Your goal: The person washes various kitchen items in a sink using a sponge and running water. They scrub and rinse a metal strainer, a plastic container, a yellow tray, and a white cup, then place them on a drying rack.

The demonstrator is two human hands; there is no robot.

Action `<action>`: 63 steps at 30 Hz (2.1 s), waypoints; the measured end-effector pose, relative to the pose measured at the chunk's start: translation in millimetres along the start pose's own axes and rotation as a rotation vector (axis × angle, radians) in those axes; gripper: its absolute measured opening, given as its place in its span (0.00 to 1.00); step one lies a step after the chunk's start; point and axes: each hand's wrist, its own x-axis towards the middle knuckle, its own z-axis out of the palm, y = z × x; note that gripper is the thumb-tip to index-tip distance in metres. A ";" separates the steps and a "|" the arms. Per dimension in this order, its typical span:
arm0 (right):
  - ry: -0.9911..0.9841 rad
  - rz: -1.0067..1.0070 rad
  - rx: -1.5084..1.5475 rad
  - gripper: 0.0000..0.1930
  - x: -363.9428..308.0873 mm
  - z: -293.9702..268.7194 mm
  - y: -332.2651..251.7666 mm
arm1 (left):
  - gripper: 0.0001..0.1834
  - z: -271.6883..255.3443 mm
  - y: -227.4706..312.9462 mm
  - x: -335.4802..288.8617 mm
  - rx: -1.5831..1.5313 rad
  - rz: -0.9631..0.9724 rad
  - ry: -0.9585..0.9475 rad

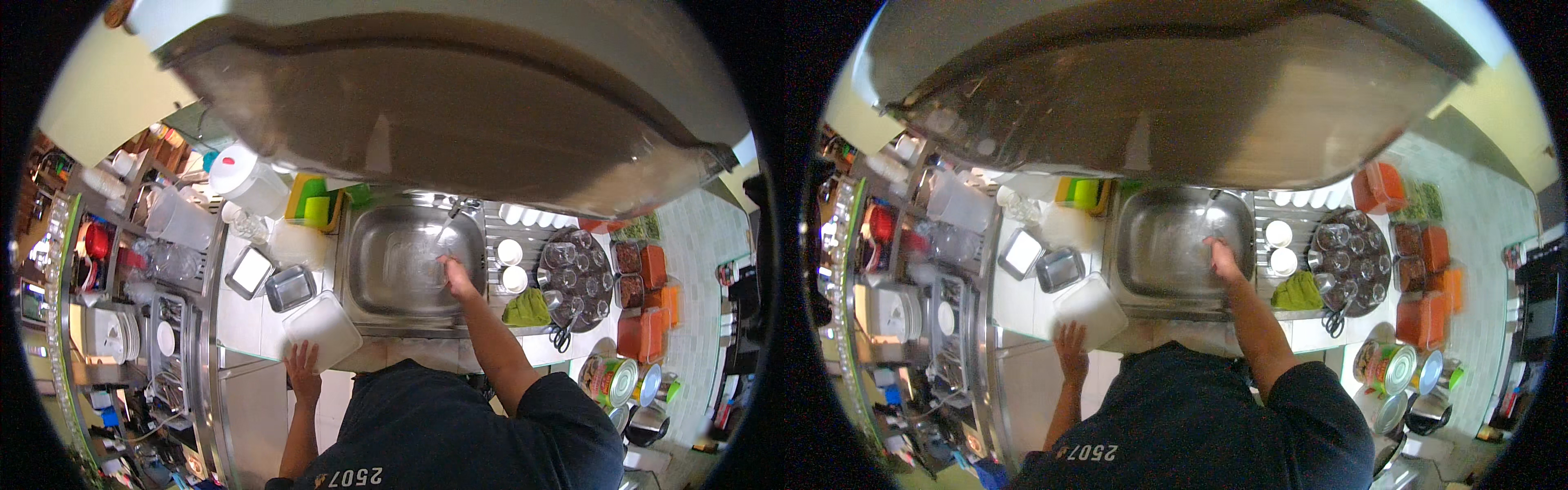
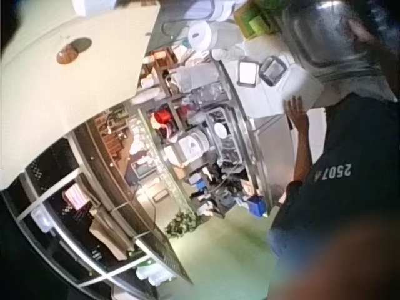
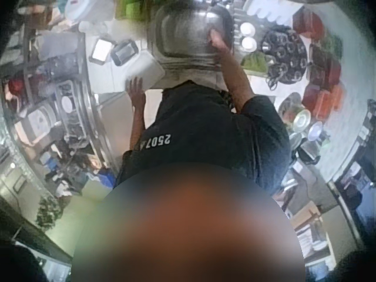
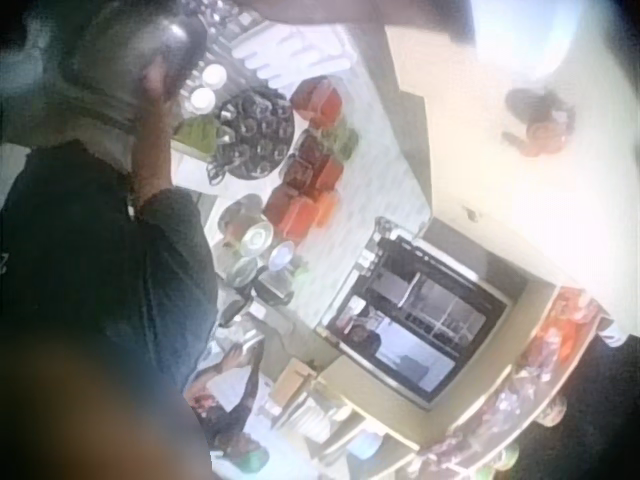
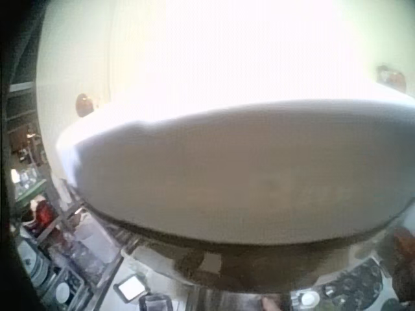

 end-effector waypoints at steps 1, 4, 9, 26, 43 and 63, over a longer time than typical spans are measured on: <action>0.043 -0.018 0.066 0.11 -1.5 -5.9 5.7 | 0.35 -3.7 1.8 1.8 0.035 0.003 -0.086; 0.105 -0.005 0.234 0.11 -7.1 -13.0 21.4 | 0.42 -26.1 15.4 9.7 0.131 -0.022 -0.282; -0.001 -0.048 0.547 0.07 -20.2 -14.5 57.4 | 0.39 -11.5 90.7 96.8 -0.422 0.205 -0.098; 0.039 -0.151 0.519 0.29 -26.7 70.9 -88.1 | 0.33 139.8 292.4 345.5 -0.250 0.504 -0.357; -0.355 0.228 1.176 0.17 113.0 88.9 -50.4 | 0.43 91.4 252.0 304.6 -0.240 0.565 -0.032; -0.019 -0.048 0.912 0.13 43.3 119.7 -59.9 | 0.42 62.1 256.4 316.0 -0.155 0.618 -0.163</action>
